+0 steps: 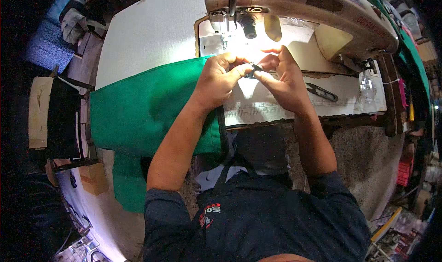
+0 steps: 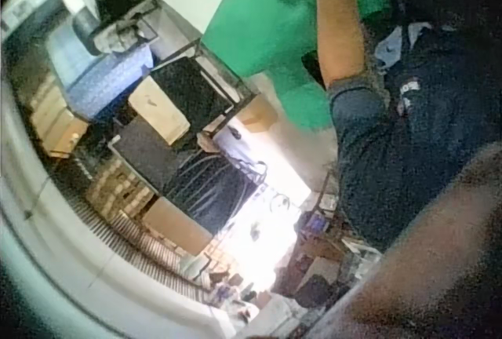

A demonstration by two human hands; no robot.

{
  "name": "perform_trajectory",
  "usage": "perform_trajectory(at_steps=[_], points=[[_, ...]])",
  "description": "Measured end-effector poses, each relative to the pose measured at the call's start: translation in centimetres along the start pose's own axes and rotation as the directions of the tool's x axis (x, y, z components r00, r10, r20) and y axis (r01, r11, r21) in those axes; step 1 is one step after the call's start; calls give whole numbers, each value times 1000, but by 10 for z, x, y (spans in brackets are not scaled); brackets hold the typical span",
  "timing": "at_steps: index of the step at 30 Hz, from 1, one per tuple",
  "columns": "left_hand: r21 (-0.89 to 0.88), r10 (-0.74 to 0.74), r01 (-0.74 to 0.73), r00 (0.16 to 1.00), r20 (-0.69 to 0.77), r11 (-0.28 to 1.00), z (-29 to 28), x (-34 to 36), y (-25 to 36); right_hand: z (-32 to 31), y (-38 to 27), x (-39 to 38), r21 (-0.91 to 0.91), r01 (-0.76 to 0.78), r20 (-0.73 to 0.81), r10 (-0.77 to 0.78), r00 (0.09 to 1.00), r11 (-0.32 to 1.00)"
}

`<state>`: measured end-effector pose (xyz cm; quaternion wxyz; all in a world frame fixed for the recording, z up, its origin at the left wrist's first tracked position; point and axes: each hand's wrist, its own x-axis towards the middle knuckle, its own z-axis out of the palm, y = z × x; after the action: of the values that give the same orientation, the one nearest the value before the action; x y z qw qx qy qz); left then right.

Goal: Sewing and preparing the edge of a green leather piece with a black strap using an industrial sewing machine.

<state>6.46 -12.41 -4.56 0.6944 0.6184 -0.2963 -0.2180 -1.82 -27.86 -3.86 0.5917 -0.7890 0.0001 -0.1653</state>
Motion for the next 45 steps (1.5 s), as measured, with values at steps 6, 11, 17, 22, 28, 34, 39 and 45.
perform_trajectory(at_steps=[6, 11, 17, 22, 28, 34, 39, 45], points=[[163, 1, -9, 999, 50, 987, -3, -1, 6, -2, -5, -1, -13, 12, 49, -11, 999, 1000], [167, -11, -1, 997, 71, 986, -4, -1, 9, -3, 0, 1, -20, 96, 70, -95, 993, 995], [267, 27, -43, 997, 66, 963, -5, -2, 15, -1, -5, 0, 31, -17, 63, 15, 998, 999], [218, 19, -24, 999, 26, 976, -2, -3, 15, 1, 7, 0, -16, 152, -20, -153, 988, 988], [160, 16, -18, 1000, 16, 987, -5, -2, 9, 2, 0, -2, -36, 111, -37, -112, 993, 993], [77, -4, 5, 1000, -11, 997, -2, -2, 3, 2, -6, -5, -32, 51, -14, -51, 999, 998], [50, 35, -35, 999, 0, 998, -4, 0, -2, 2, -8, -6, -67, 50, -34, -53, 998, 996], [17, 2, -2, 1000, -7, 1000, -2, -3, 7, 4, -1, -7, -47, 147, -74, -151, 986, 988]])
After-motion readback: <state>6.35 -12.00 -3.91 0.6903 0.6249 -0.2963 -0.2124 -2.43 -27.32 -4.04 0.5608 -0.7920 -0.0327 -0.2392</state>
